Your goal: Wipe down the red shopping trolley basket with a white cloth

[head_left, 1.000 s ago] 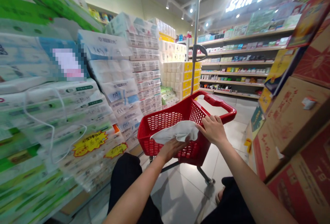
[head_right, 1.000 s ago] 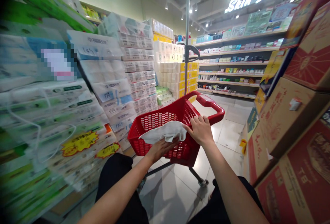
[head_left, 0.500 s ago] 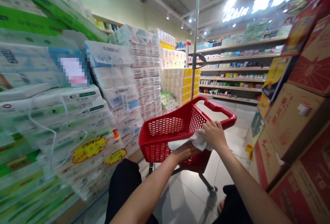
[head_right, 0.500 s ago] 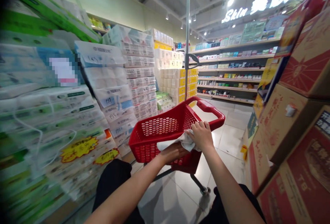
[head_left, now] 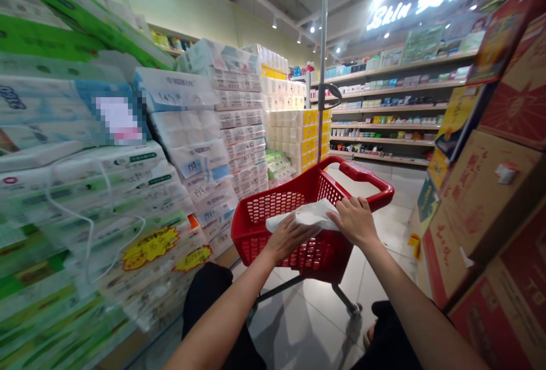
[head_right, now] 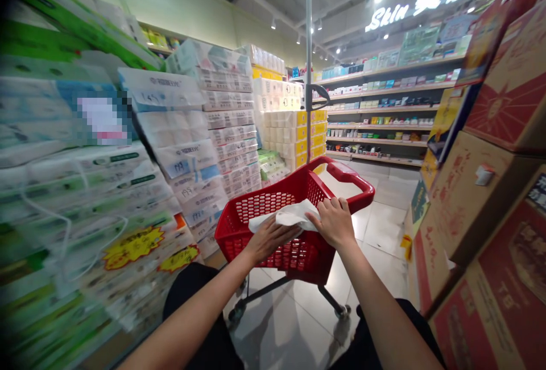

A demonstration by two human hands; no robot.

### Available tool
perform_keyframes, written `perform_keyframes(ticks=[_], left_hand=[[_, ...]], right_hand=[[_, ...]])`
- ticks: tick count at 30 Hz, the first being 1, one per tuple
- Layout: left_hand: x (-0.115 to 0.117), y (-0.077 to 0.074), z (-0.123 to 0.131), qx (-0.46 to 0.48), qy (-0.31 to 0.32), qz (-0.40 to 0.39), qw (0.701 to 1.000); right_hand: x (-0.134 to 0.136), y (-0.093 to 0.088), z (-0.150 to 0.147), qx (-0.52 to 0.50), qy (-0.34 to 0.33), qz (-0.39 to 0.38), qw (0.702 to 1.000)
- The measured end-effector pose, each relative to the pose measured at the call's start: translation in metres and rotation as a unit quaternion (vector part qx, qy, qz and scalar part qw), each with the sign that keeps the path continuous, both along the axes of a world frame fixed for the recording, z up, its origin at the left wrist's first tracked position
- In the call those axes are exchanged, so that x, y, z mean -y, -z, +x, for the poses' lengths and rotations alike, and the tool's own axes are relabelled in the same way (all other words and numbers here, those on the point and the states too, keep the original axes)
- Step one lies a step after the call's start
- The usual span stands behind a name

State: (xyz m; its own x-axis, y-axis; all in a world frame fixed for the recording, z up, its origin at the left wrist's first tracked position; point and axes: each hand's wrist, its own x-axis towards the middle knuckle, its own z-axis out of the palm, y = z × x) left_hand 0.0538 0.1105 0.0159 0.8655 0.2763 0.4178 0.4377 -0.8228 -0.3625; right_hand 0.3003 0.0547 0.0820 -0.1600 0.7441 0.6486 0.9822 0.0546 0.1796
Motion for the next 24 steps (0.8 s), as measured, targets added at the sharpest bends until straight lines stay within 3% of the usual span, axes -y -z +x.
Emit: perform_keyframes(ticks=[4, 9, 11, 18, 24], left_hand=[[0.004, -0.017, 0.037, 0.057, -0.018, -0.032, 0.998], [0.004, -0.033, 0.062, 0.109, -0.128, -0.213, 0.963], [0.003, -0.039, 0.065, 0.113, -0.143, -0.255, 0.95], [0.006, -0.042, 0.057, 0.131, -0.14, -0.297, 0.935], [0.009, -0.039, 0.015, 0.108, -0.163, -0.305, 0.932]], right_hand=[[-0.001, 0.001, -0.001, -0.002, 0.009, 0.006, 1.0], [-0.003, 0.004, 0.003, -0.001, 0.008, 0.014, 1.0], [-0.004, 0.004, 0.006, -0.001, 0.009, 0.02, 1.0], [-0.002, 0.003, 0.014, 0.014, -0.019, 0.021, 0.999], [-0.002, 0.001, 0.012, 0.0, -0.032, 0.02, 0.999]])
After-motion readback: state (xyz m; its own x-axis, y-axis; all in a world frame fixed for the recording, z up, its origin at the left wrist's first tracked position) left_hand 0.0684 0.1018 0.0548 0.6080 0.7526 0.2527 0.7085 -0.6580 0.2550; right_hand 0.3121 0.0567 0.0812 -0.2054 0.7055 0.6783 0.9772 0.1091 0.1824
